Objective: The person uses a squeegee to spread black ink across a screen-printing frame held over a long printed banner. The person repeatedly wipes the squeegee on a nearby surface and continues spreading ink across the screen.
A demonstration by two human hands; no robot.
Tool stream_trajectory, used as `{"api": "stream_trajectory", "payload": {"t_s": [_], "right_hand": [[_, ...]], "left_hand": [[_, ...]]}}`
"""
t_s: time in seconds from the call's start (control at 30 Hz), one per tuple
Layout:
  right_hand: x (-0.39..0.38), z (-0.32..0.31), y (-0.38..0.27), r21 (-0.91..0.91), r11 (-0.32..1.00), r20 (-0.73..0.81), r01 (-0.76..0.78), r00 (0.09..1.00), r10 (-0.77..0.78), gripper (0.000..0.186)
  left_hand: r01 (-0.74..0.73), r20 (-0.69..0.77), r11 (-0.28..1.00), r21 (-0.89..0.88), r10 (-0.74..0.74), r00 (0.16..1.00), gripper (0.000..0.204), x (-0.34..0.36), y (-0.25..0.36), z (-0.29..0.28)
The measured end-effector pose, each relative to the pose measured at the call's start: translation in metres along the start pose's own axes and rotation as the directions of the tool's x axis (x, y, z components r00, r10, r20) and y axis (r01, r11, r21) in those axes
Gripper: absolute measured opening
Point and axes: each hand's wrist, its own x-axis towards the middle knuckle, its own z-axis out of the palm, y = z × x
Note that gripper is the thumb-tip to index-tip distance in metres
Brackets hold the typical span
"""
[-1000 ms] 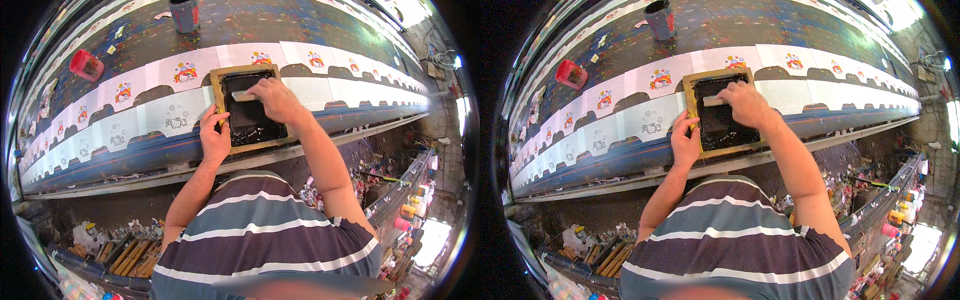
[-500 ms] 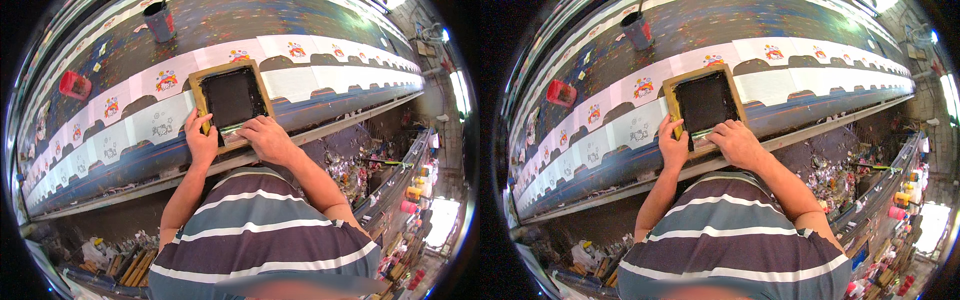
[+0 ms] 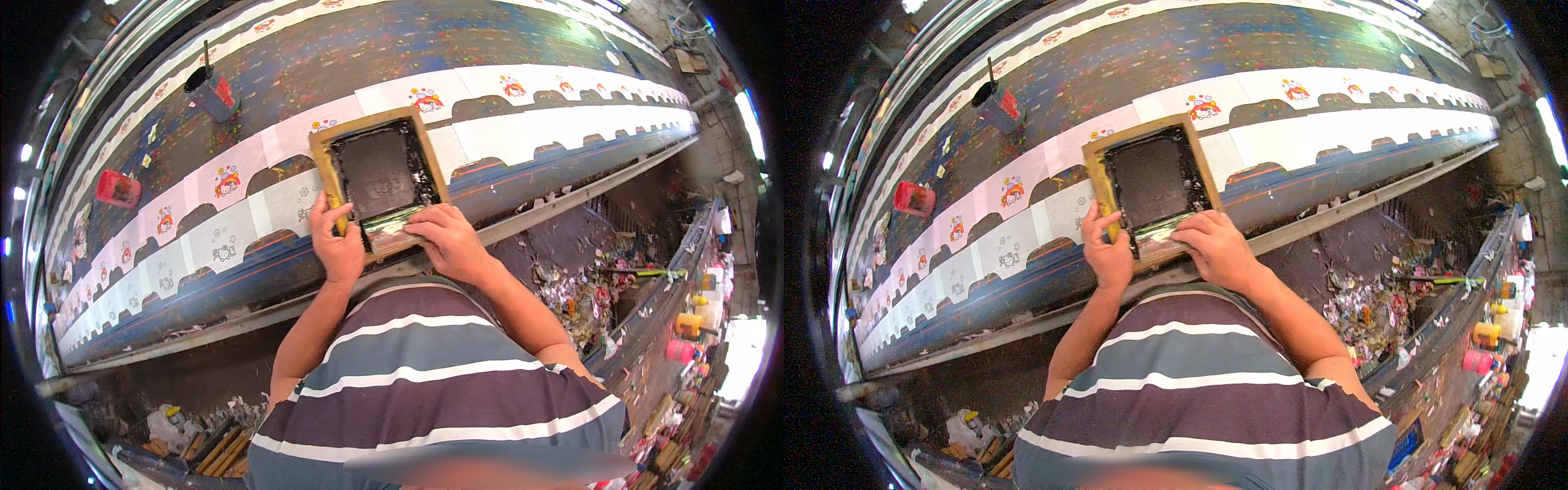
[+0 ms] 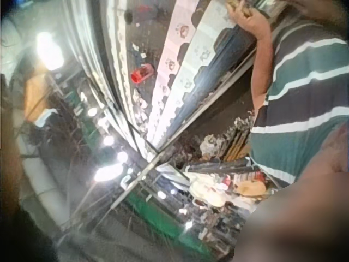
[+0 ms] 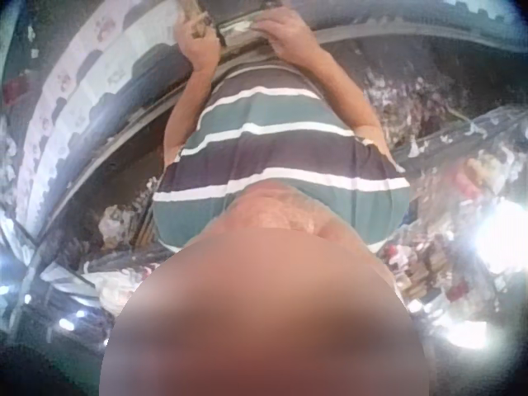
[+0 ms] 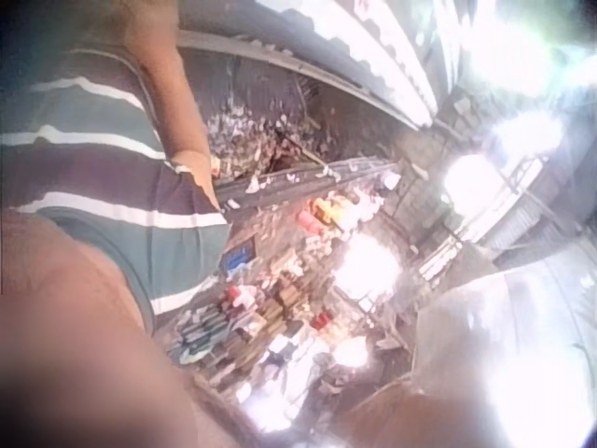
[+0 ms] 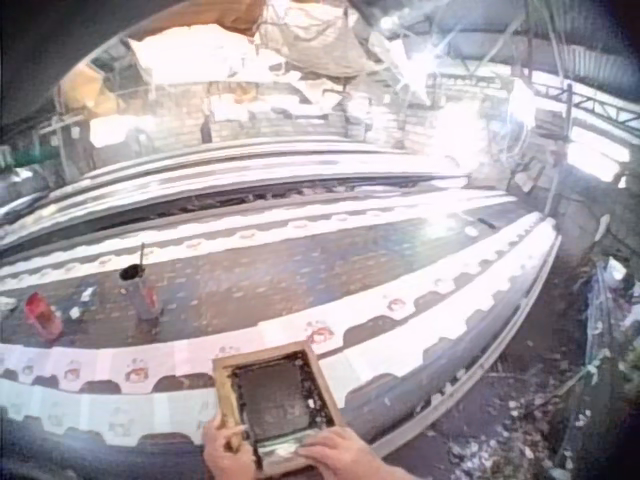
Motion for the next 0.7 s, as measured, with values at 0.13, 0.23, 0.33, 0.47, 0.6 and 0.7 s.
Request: {"api": "stream_trajectory", "payload": {"t_s": [0.13, 0.23, 0.33, 0.47, 0.6, 0.7], "right_hand": [[-0.017, -0.031, 0.035, -0.013, 1.000, 0.006, 0.003, 1.000, -0.003, 0.037], [-0.023, -0.050, 0.052, -0.006, 1.000, 0.013, 0.025, 1.000, -0.025, 0.041], [-0.025, -0.063, 0.062, 0.010, 0.999, 0.069, 0.049, 0.996, -0.050, 0.043], [-0.021, -0.068, 0.067, -0.017, 0.996, 0.104, 0.085, 0.991, -0.082, 0.048], [-0.011, -0.060, 0.062, -0.168, 0.969, 0.137, 0.184, 0.977, -0.162, 0.036], [0.002, -0.062, 0.061, -0.219, 0.953, 0.292, 0.211, 0.946, -0.142, 0.029]], "left_hand": [[0.000, -0.004, 1.000, -0.021, -0.001, 1.000, 0.039, -0.006, 0.015, 0.050], [0.025, 0.000, 0.997, -0.078, -0.025, 1.000, 0.041, -0.010, 0.023, 0.073], [0.063, 0.001, 0.996, -0.061, -0.063, 0.998, 0.040, -0.013, 0.027, 0.081], [0.116, 0.010, 0.990, -0.082, -0.116, 0.993, 0.041, -0.015, 0.025, 0.086], [0.162, 0.022, 0.984, -0.069, -0.161, 0.987, 0.042, -0.016, 0.022, 0.090], [0.164, 0.039, 0.985, -0.056, -0.162, 0.986, 0.041, -0.016, 0.019, 0.091]]}}
